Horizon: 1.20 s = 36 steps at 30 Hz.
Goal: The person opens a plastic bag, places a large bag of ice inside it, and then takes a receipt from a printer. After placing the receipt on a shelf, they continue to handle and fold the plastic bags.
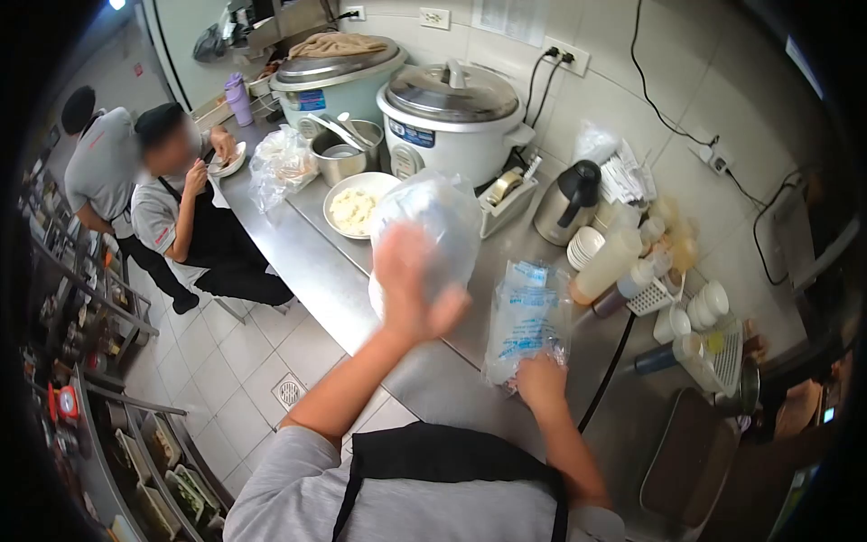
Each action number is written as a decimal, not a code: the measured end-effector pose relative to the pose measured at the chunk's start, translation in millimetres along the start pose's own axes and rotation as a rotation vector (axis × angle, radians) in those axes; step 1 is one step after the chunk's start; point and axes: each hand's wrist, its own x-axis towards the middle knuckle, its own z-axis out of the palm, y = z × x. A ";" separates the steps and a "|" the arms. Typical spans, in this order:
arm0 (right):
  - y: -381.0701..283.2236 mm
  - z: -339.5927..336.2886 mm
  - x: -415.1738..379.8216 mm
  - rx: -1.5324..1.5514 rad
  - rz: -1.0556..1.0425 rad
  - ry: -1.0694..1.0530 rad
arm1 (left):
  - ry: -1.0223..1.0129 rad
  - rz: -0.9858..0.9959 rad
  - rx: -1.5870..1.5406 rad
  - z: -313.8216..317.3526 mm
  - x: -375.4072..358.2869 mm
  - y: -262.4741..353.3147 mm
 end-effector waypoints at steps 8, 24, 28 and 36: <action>-11.9 -22.0 -28.8 0.086 -0.361 0.137 | -0.872 -0.167 -0.326 65.4 -151.2 54.6; -11.3 36.9 19.7 0.087 -0.247 0.144 | -0.205 -1.026 -0.946 29.0 -140.4 28.3; 6.3 47.8 49.8 0.285 -0.235 0.261 | 0.004 -1.250 -1.038 1.1 -118.5 24.1; 32.3 20.9 58.6 0.245 -0.012 0.095 | 0.594 -1.363 -1.424 -69.9 -81.7 -37.0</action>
